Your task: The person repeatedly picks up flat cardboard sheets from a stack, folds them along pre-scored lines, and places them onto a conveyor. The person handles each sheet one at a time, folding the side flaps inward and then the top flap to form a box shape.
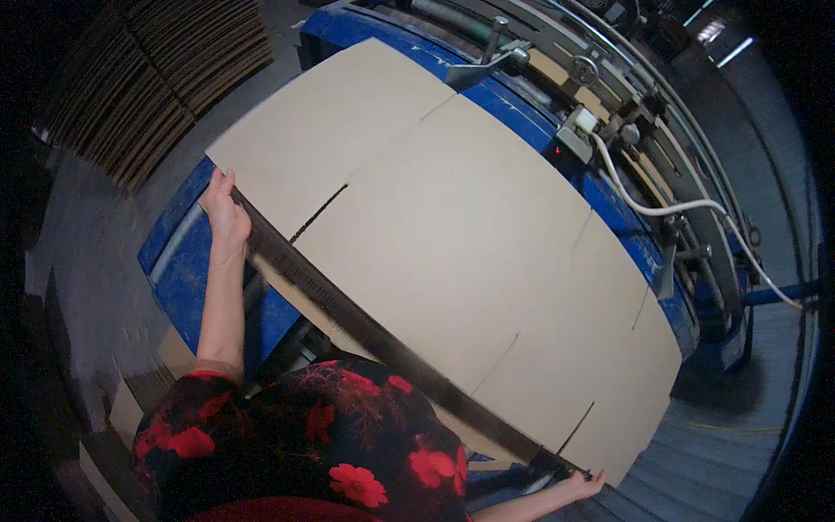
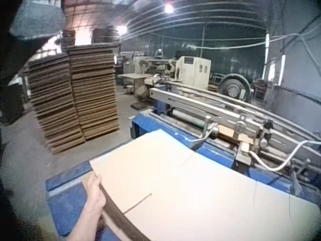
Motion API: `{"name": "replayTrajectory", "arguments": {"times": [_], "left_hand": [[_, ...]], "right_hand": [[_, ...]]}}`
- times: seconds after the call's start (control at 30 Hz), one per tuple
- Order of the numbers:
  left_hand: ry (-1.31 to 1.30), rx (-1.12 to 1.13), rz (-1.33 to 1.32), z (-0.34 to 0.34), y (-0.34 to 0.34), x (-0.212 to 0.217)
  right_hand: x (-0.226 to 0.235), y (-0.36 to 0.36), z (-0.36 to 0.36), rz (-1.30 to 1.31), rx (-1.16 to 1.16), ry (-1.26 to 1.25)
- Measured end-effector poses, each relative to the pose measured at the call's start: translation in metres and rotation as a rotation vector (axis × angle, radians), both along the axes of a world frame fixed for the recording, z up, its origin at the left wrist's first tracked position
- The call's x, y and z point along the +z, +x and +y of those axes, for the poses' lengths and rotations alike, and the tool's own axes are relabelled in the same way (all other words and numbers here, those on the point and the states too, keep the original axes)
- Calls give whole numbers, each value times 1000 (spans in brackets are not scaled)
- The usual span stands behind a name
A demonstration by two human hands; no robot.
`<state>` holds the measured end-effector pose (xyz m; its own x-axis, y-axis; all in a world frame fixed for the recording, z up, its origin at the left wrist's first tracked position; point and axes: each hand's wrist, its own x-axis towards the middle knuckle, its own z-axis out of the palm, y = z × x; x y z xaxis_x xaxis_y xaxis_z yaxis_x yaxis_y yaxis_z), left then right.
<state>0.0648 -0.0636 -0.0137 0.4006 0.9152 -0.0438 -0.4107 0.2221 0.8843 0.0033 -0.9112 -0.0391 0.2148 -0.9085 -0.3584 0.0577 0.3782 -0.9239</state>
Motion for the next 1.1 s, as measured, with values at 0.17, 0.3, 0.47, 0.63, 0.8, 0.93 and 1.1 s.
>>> {"name": "replayTrajectory", "arguments": {"times": [0.17,0.3,0.47,0.63,0.8,0.93,1.1], "left_hand": [[182,-166,-263,-1,-1,15],[-323,-449,-78,20,-2,-10],[22,-693,-1,19,-41,-13],[194,-608,520,-32,-39,-8],[1365,-870,393,-85,-4,3],[2120,-854,567,-118,13,3],[2184,-870,532,-132,28,-4]], "right_hand": [[12,-2,28,-432,129,-42],[-11,8,75,-335,401,137],[19,-40,97,-366,458,-120],[35,-53,151,233,584,-572],[38,-18,176,482,1165,-1747],[42,5,170,658,1307,-1940],[41,29,160,616,1324,-1948]]}}
